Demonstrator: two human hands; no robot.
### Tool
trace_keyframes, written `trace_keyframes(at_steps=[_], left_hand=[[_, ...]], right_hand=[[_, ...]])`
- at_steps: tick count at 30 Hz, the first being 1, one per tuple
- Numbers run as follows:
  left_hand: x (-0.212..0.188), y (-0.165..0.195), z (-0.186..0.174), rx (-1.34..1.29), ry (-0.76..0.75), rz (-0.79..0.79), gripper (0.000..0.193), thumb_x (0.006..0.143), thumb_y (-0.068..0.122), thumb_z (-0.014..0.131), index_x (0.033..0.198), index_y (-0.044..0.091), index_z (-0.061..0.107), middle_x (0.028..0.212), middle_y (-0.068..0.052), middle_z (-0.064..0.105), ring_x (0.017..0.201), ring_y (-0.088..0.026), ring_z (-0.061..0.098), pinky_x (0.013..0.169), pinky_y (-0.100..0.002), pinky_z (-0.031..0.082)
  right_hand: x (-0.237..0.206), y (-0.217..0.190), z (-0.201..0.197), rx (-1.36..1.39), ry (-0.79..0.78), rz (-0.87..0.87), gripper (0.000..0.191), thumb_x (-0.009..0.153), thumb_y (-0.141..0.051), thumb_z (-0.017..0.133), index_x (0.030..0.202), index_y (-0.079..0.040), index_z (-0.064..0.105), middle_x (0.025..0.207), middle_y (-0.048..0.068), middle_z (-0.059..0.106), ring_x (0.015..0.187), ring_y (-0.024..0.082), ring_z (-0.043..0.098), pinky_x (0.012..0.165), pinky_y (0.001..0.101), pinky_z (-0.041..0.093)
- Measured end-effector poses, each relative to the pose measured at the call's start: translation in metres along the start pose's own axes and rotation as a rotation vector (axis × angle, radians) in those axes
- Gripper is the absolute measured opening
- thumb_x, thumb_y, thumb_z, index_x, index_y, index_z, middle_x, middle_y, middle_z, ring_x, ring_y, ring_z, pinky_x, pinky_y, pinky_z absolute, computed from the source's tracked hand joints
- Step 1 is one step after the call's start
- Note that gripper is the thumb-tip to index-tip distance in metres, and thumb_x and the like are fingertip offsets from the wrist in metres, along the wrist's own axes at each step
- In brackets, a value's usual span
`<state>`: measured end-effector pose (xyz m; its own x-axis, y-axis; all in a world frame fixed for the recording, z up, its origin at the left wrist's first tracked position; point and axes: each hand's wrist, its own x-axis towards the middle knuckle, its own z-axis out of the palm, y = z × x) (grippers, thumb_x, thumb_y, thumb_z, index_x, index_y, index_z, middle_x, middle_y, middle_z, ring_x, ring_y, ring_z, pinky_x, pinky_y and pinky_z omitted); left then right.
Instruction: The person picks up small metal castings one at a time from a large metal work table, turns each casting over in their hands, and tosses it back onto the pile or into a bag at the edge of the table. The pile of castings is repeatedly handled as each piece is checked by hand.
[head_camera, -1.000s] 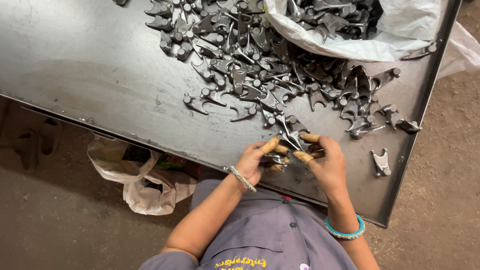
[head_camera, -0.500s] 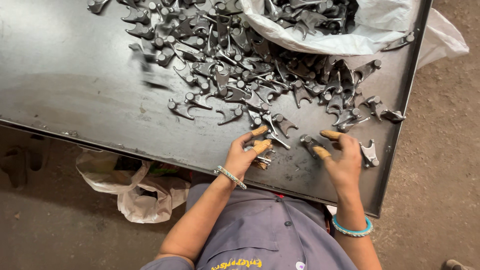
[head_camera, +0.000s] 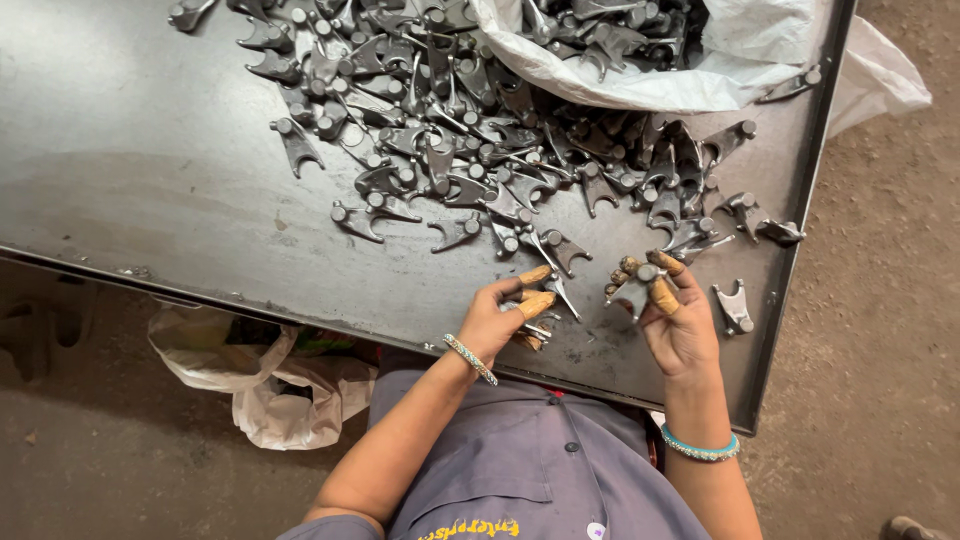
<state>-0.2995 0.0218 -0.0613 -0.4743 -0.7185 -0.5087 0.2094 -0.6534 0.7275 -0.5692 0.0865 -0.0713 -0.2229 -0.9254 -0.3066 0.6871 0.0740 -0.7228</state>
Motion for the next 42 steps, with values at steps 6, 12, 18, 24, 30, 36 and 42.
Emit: trace_keyframes(at_steps=[6,12,18,24,30,36,42], left_hand=[[0.005,-0.012,0.012,-0.079,-0.063,0.034,0.042,0.098,0.015,0.069,0.137,0.002,0.065,0.116,-0.005,0.072,0.088,-0.009,0.071,0.059,-0.027,0.062],[-0.003,-0.003,0.008,-0.159,-0.093,0.038,0.047,0.101,0.035,0.064,0.132,0.001,0.064,0.109,-0.012,0.072,0.084,-0.017,0.073,0.06,-0.032,0.063],[-0.006,0.001,0.004,-0.481,-0.182,-0.195,0.067,0.091,0.065,0.054,0.122,0.007,0.069,0.105,-0.006,0.077,0.089,-0.018,0.075,0.067,-0.037,0.065],[-0.006,-0.008,-0.018,-0.521,-0.078,-0.175,0.053,0.097,0.055,0.066,0.116,0.007,0.074,0.103,-0.004,0.076,0.089,-0.015,0.071,0.064,-0.03,0.054],[-0.006,-0.009,-0.025,-0.538,-0.015,-0.163,0.051,0.093,0.053,0.067,0.114,0.007,0.074,0.104,-0.005,0.077,0.091,-0.017,0.072,0.068,-0.031,0.056],[-0.013,-0.011,-0.022,-0.534,-0.071,-0.186,0.053,0.095,0.054,0.065,0.115,0.005,0.074,0.103,-0.006,0.077,0.092,-0.018,0.072,0.069,-0.031,0.056],[-0.013,-0.013,-0.022,-0.544,-0.078,-0.209,0.049,0.095,0.051,0.066,0.113,0.006,0.074,0.102,-0.006,0.078,0.091,-0.019,0.073,0.07,-0.033,0.057]], right_hand=[[0.001,0.006,-0.012,0.191,-0.017,0.101,0.043,0.09,-0.01,0.076,0.131,-0.006,0.063,0.126,0.018,0.07,0.115,0.038,0.07,0.087,0.0463,0.059],[-0.004,0.011,0.018,-0.18,-0.069,0.024,0.035,0.095,-0.002,0.076,0.128,-0.003,0.065,0.113,0.013,0.068,0.098,0.024,0.067,0.084,0.038,0.057],[0.0,0.003,0.101,-1.141,-0.188,-0.35,0.019,0.092,-0.002,0.077,0.11,-0.005,0.074,0.102,0.009,0.073,0.088,0.02,0.067,0.08,0.034,0.053],[0.031,0.003,0.153,-1.646,-0.236,-0.675,0.044,0.068,-0.001,0.079,0.11,0.001,0.069,0.107,0.015,0.071,0.099,0.037,0.058,0.088,0.0446,0.048],[0.031,0.003,0.141,-1.673,-0.245,-0.563,0.041,0.072,-0.006,0.083,0.111,-0.008,0.074,0.103,0.01,0.072,0.097,0.033,0.059,0.089,0.0437,0.048],[0.016,-0.018,0.124,-1.712,-0.197,-0.515,0.041,0.07,-0.006,0.084,0.109,-0.014,0.077,0.096,0.007,0.072,0.095,0.029,0.06,0.087,0.0432,0.045],[0.001,-0.016,0.109,-1.745,-0.112,-0.484,0.044,0.069,0.001,0.082,0.111,-0.012,0.077,0.095,0.008,0.068,0.096,0.03,0.058,0.083,0.045,0.043]])
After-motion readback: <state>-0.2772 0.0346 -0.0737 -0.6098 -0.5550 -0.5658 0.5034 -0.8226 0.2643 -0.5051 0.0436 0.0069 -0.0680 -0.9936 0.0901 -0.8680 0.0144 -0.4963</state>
